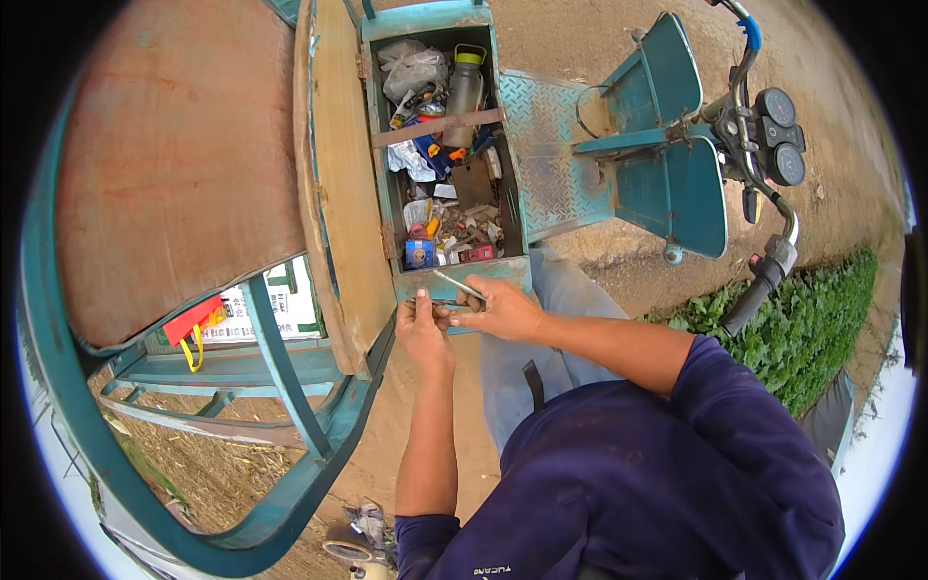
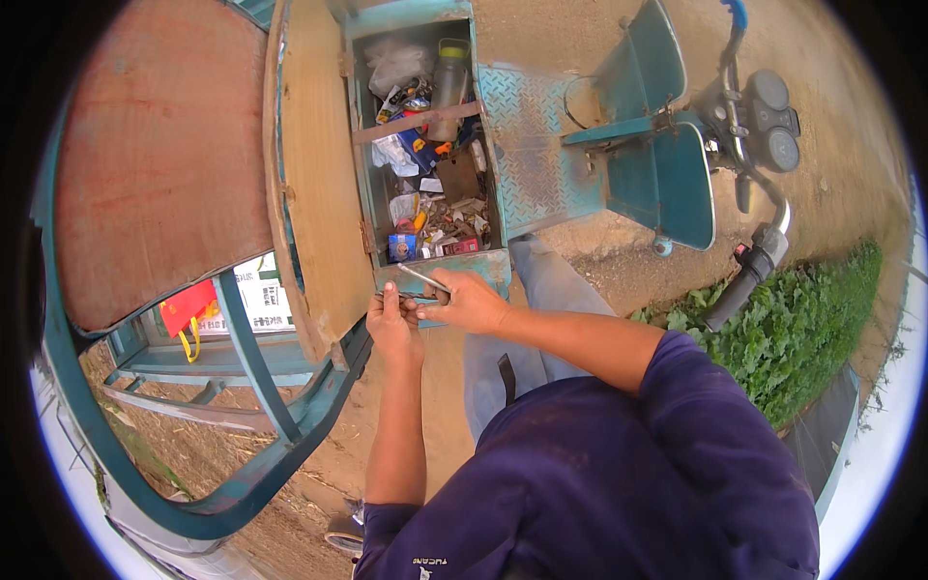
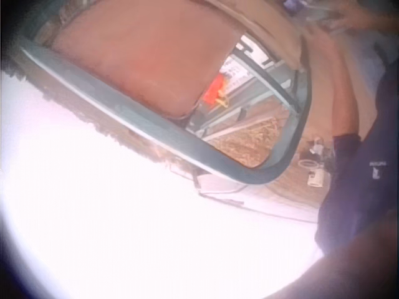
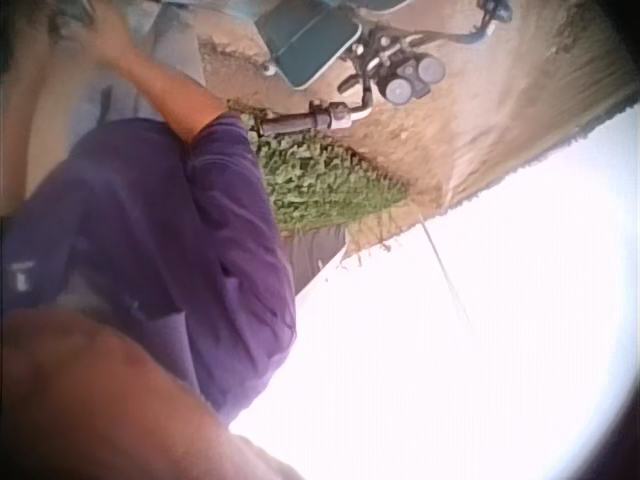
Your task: The person searches a storage compartment on a three-wheeled vehicle, retrieves a bolt and a wrench, then walks to a red machine. They kneel and use the wrench to tighten bolts on the machine's wheel assembly.
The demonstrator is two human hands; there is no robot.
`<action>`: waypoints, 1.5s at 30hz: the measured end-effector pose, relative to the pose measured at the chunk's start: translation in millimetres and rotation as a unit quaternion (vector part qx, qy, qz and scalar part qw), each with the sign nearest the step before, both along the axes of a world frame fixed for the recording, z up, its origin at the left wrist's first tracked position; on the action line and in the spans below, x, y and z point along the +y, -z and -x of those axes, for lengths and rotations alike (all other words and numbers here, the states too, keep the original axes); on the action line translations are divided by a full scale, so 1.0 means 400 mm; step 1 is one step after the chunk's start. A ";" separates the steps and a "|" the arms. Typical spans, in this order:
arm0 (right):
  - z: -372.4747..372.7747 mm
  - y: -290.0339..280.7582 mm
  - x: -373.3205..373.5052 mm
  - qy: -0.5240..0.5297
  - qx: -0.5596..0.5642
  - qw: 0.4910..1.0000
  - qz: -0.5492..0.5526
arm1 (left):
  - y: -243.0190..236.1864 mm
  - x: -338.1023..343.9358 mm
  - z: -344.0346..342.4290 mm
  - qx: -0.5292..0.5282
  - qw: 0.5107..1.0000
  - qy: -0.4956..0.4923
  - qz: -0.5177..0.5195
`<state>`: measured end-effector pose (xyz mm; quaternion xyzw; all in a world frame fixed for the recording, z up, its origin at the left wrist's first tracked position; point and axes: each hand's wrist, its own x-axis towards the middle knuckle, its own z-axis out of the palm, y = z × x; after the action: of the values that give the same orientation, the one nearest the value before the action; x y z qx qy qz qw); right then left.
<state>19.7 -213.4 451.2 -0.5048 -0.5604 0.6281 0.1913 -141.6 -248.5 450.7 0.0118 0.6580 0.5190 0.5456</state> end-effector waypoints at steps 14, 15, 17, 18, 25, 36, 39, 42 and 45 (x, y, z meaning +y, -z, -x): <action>-0.054 0.218 0.157 -0.063 0.056 0.993 0.082 | 0.202 0.105 -0.023 0.093 0.980 0.175 -0.009; -0.065 0.221 0.167 -0.068 0.063 0.990 0.109 | 0.200 0.110 -0.024 0.127 0.971 0.199 -0.028; -0.087 0.229 0.188 -0.065 0.112 0.983 0.129 | 0.191 0.120 -0.028 0.130 0.963 0.232 -0.035; -0.098 0.236 0.198 -0.099 0.082 0.985 0.113 | 0.189 0.125 -0.030 0.133 0.958 0.248 -0.062; -0.146 0.254 0.235 -0.203 0.009 0.973 -0.107 | 0.144 0.155 -0.044 0.091 0.954 0.269 -0.093; -0.176 0.271 0.240 -0.225 0.078 0.967 -0.095 | 0.110 0.160 -0.050 0.175 0.940 0.282 -0.079; -0.176 0.269 0.241 -0.217 0.093 0.970 -0.051 | 0.118 0.161 -0.044 0.162 0.942 0.282 -0.083; -0.173 0.254 0.253 -0.197 0.112 0.974 -0.027 | 0.127 0.165 -0.037 0.158 0.945 0.273 -0.082; -0.172 0.219 0.284 -0.176 0.106 0.978 0.044 | 0.126 0.170 -0.029 0.197 0.935 0.281 -0.089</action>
<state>88.4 -99.7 363.6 -0.3370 -0.5890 0.7257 0.1133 -129.9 -180.4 400.5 0.3470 0.6733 0.3877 0.5253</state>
